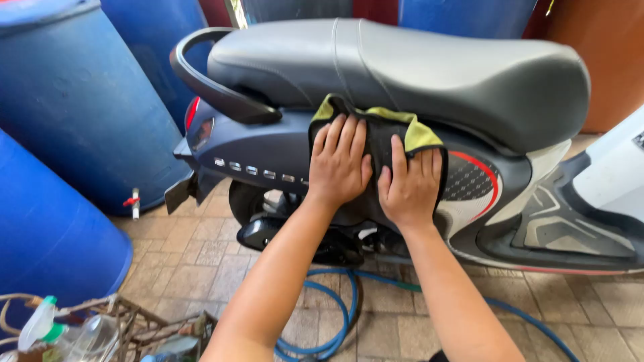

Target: The person wipes the rear section of a motorcycle using a green cloth. They clean the area under the seat, the side panels, the rear taillight, and the seat itself.

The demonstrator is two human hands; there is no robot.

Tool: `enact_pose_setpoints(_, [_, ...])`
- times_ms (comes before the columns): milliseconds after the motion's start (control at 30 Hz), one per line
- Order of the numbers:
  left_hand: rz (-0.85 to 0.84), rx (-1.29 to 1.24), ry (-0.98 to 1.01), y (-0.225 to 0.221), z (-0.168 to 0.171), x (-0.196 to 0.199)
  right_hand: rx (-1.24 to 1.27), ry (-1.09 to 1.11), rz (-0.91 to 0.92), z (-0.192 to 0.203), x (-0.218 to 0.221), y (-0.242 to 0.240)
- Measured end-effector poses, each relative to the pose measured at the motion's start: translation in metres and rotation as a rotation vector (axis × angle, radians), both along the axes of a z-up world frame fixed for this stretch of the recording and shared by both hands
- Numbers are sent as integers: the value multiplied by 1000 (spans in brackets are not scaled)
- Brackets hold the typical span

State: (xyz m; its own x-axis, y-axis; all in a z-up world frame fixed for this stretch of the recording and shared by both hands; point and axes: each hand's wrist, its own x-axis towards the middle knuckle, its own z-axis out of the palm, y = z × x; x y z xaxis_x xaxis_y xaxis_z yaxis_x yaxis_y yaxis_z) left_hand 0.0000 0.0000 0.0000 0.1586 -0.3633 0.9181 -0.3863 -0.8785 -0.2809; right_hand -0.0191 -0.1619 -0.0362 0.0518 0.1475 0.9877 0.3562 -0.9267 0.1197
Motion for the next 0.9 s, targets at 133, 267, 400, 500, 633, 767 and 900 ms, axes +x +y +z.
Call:
enact_pose_setpoints(133, [-33, 42, -6, -8, 8, 3, 22, -35, -42, -9, 11, -12])
enact_pose_setpoints(267, [-59, 100, 7, -27, 7, 10, 75, -37, -84, -9, 16, -32])
enact_pose_setpoints(400, [-106, 102, 27, -54, 3, 6, 127, -32, -106, -20, 29, -62])
enact_pose_setpoints(500, [-158, 90, 74, -67, -7, -6, 199, -17, -51, -33, 35, -82])
enact_pose_setpoints(633, [-182, 92, 103, -59, -13, -5, 229, -10, -39, -40, 41, -82])
enact_pose_setpoints(767, [-175, 94, 47, -28, -12, 2, 269, 15, 49, -41, 51, -70])
enact_pose_setpoints(900, [-60, 38, 81, 20, -21, 6, 166, 136, 141, -13, 21, -25])
